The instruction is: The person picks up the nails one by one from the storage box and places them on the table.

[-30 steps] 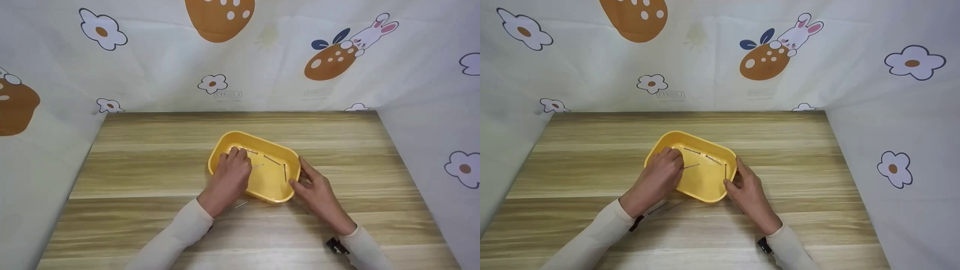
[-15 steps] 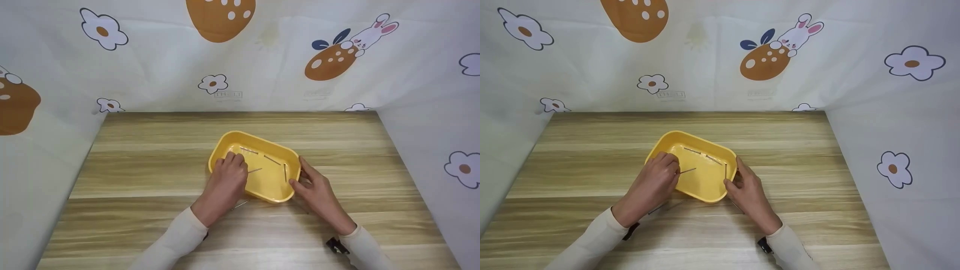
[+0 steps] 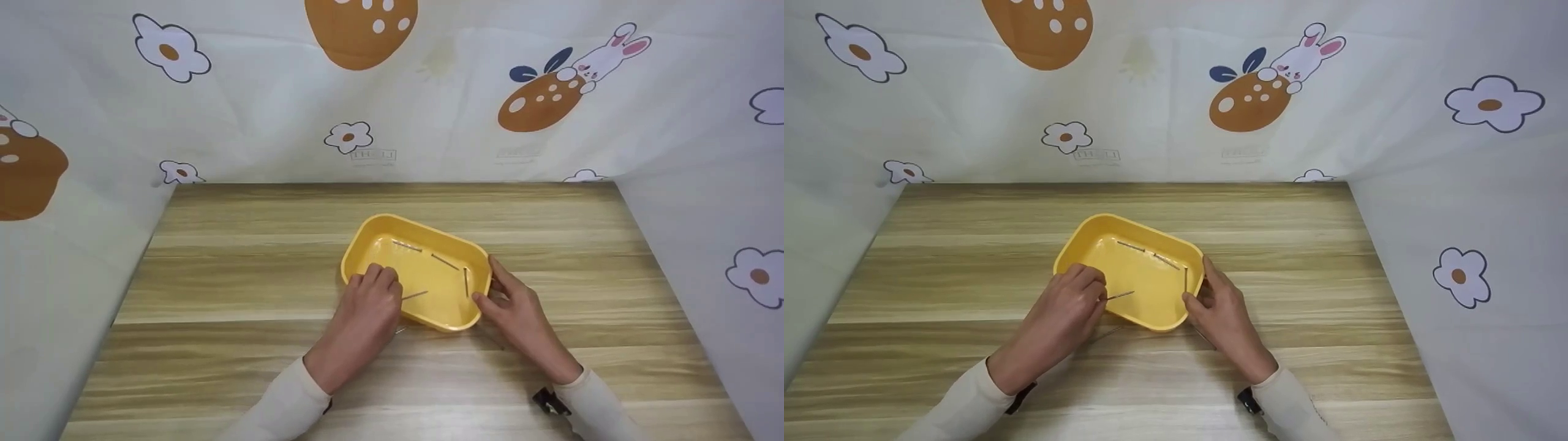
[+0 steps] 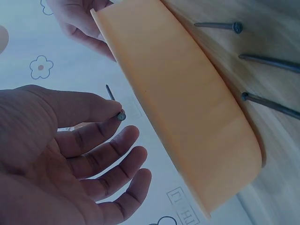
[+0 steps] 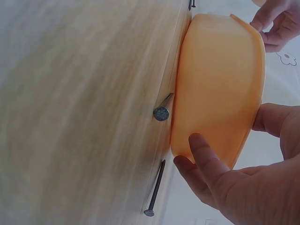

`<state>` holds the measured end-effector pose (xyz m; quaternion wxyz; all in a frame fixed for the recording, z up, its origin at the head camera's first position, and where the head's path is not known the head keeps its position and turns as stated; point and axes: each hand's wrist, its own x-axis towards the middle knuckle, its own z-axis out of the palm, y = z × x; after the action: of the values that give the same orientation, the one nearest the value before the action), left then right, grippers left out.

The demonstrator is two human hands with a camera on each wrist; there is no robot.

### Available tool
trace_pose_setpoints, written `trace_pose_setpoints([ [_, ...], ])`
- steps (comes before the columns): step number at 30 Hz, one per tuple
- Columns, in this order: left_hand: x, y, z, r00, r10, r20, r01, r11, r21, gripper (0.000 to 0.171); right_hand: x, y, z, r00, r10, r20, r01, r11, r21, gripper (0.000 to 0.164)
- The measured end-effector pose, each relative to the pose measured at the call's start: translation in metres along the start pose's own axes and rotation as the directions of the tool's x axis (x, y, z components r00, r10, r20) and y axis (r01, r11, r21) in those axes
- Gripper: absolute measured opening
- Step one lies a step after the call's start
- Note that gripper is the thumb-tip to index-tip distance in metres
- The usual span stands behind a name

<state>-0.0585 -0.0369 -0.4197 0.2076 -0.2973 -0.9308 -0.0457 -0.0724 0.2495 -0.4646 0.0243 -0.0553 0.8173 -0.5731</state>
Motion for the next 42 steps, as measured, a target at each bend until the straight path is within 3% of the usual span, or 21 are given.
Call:
trace_pose_setpoints([
  [30,-0.037,0.007,-0.002,0.999,0.0,-0.052,-0.003,0.998,-0.064,0.007,0.0,0.001,0.0,1.0,0.011,0.003,-0.011,1.0,0.012,0.082],
  [36,-0.042,0.009,-0.003,0.999,-0.015,-0.042,0.01,0.994,-0.11,0.014,0.001,0.001,0.0,1.0,0.004,0.0,-0.004,1.0,0.014,0.081],
  [42,-0.046,0.012,0.0,0.999,-0.025,-0.025,0.022,0.993,-0.114,0.009,0.0,0.0,0.0,1.0,-0.002,0.0,0.002,1.0,0.007,0.081],
])
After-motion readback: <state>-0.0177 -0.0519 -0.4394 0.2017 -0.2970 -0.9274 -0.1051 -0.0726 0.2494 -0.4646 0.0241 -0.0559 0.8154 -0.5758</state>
